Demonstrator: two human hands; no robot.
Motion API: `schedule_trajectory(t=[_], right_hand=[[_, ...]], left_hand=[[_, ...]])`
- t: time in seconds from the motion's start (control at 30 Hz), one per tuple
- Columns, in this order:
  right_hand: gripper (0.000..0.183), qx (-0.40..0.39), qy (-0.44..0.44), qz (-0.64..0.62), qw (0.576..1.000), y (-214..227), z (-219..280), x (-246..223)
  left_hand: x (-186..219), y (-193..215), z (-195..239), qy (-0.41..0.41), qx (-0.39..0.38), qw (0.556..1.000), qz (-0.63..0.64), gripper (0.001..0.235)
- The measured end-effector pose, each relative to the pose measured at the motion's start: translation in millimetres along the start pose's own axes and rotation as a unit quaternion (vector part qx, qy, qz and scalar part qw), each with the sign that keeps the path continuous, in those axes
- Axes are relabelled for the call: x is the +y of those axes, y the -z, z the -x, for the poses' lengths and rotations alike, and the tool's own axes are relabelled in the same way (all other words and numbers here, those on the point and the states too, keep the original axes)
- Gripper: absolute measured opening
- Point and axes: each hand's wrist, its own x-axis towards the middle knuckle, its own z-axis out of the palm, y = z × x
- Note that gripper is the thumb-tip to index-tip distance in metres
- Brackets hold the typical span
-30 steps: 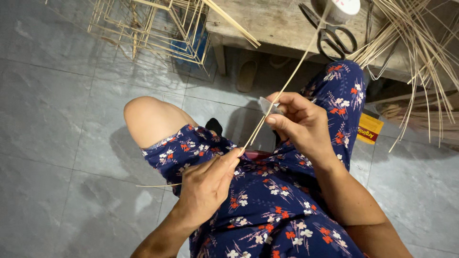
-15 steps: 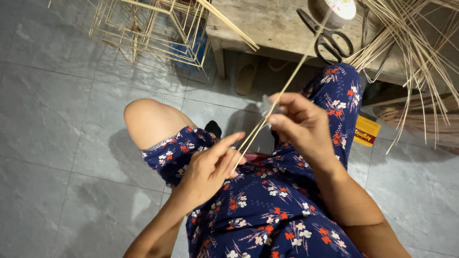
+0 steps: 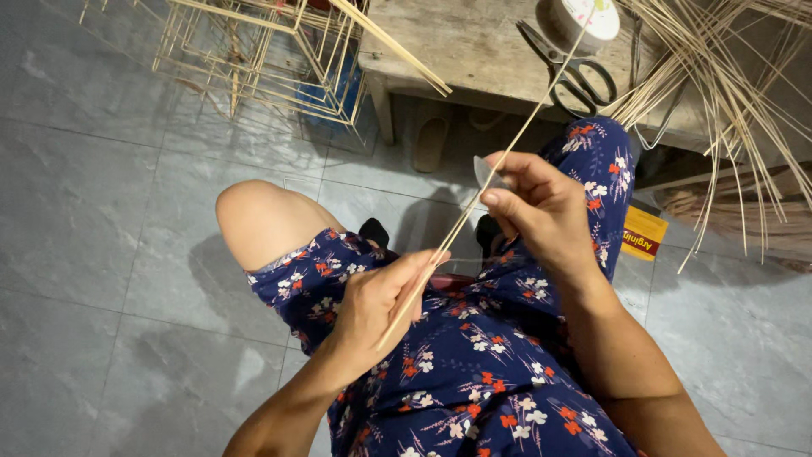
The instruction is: The person sits on the floor and repeatedly picks up thin bamboo sticks. Using a small knife, they sharpen the ends of the sticks and place them into a wire frame structure nearby.
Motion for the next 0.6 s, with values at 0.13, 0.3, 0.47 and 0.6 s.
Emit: schedule_trajectory(t=[0.13, 0.3, 0.47, 0.6], right_hand=[[0.034, 0.016, -0.001, 0.017, 1.000, 7.5, -3.7, 5.4], [0.033, 0.053, 0.039, -0.001, 0.998, 36.1, -19.3, 5.1], [0.029, 0.074, 0.064, -0.021, 0.995, 57.4, -30.7, 8.8], [0.026, 0.098, 0.070, -0.016, 0.993, 73.5, -36.3, 12.0]], left_hand=[[3.4, 4.8, 10.8, -0.002, 0.006, 1.000, -0.016, 0.025], [5.1, 8.9, 25.4, 0.073, -0.005, 0.997, 0.012, 0.028], [1.6, 21.3, 37.5, 0.050, -0.002, 0.998, -0.045, 0.026], [1.2, 27.5, 48.6, 0.042, -0.009, 0.998, -0.043, 0.028]])
